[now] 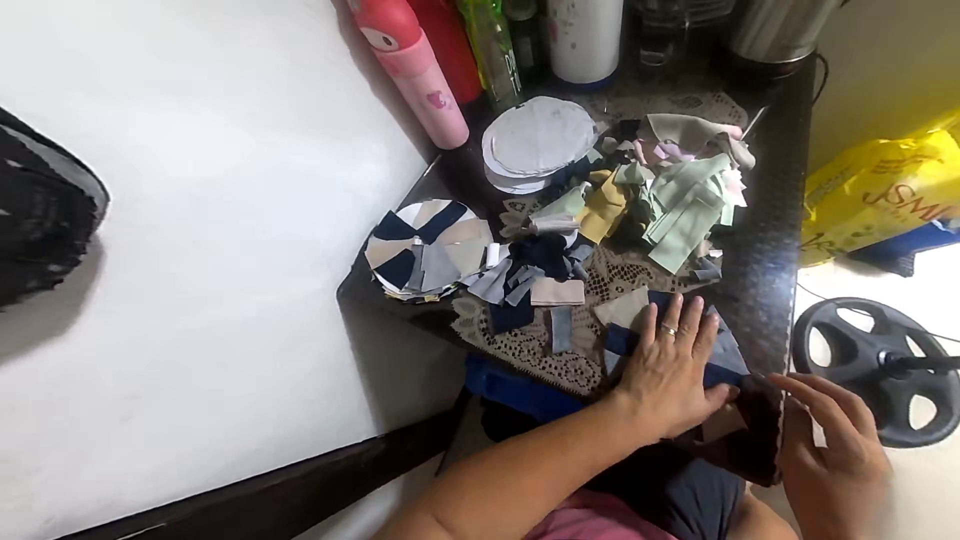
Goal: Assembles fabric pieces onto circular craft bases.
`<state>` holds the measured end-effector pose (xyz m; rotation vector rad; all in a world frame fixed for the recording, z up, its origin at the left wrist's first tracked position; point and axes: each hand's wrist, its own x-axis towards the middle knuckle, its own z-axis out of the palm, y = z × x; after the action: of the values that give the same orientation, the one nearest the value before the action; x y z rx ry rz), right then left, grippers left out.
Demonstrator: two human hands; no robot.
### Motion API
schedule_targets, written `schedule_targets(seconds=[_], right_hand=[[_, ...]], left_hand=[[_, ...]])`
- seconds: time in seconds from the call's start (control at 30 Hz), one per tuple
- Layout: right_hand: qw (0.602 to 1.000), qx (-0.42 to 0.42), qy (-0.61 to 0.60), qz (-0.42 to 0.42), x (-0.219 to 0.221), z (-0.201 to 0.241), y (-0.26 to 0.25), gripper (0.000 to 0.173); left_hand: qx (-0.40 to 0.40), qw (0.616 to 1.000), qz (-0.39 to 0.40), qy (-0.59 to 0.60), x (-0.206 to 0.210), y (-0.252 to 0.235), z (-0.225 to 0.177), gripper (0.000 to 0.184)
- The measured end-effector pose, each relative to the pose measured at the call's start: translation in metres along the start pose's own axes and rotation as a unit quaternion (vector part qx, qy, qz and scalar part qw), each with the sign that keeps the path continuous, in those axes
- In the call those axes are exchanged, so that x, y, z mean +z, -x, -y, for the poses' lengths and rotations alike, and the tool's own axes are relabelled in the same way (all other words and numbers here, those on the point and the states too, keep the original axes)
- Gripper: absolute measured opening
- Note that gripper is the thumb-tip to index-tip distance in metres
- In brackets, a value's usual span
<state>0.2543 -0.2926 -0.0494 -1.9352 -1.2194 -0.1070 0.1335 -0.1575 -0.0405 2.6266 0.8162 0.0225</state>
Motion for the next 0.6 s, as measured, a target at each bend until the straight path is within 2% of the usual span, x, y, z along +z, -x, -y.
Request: schedule_targets(seconds=[0.13, 0.2, 0.27, 0.37, 0.47, 0.53, 0.6], right_hand=[[1.000, 0.005, -0.017, -0.016, 0.000, -0.002, 0.008, 0.028], [0.999, 0.010, -0.027, -0.022, -0.004, -0.005, 0.014, 0.028], [0.999, 0.026, -0.031, -0.027, -0.011, -0.007, 0.022, 0.029], [0.998, 0.049, -0.036, -0.034, -0.021, -0.013, 0.035, 0.028], [0.996, 0.064, -0.049, -0.037, -0.024, -0.016, 0.046, 0.029], [0.995, 0.072, -0.057, -0.038, -0.024, -0.016, 0.053, 0.029], [0.994, 0.078, -0.064, -0.035, -0.026, -0.016, 0.060, 0.028]], left_hand=[[-0.002, 0.999, 0.020, 0.026, -0.006, -0.001, 0.001, 0.082], [0.007, 0.996, 0.012, 0.084, -0.018, 0.000, 0.006, 0.072], [0.048, 0.993, -0.035, 0.106, -0.029, 0.000, 0.018, 0.062], [0.129, 0.990, -0.019, 0.054, -0.040, -0.005, 0.040, 0.060], [0.197, 0.980, -0.004, 0.008, -0.028, -0.005, 0.044, 0.067], [0.186, 0.982, 0.030, -0.004, -0.018, 0.000, 0.032, 0.071], [0.141, 0.989, 0.051, -0.012, -0.008, 0.004, 0.019, 0.074]])
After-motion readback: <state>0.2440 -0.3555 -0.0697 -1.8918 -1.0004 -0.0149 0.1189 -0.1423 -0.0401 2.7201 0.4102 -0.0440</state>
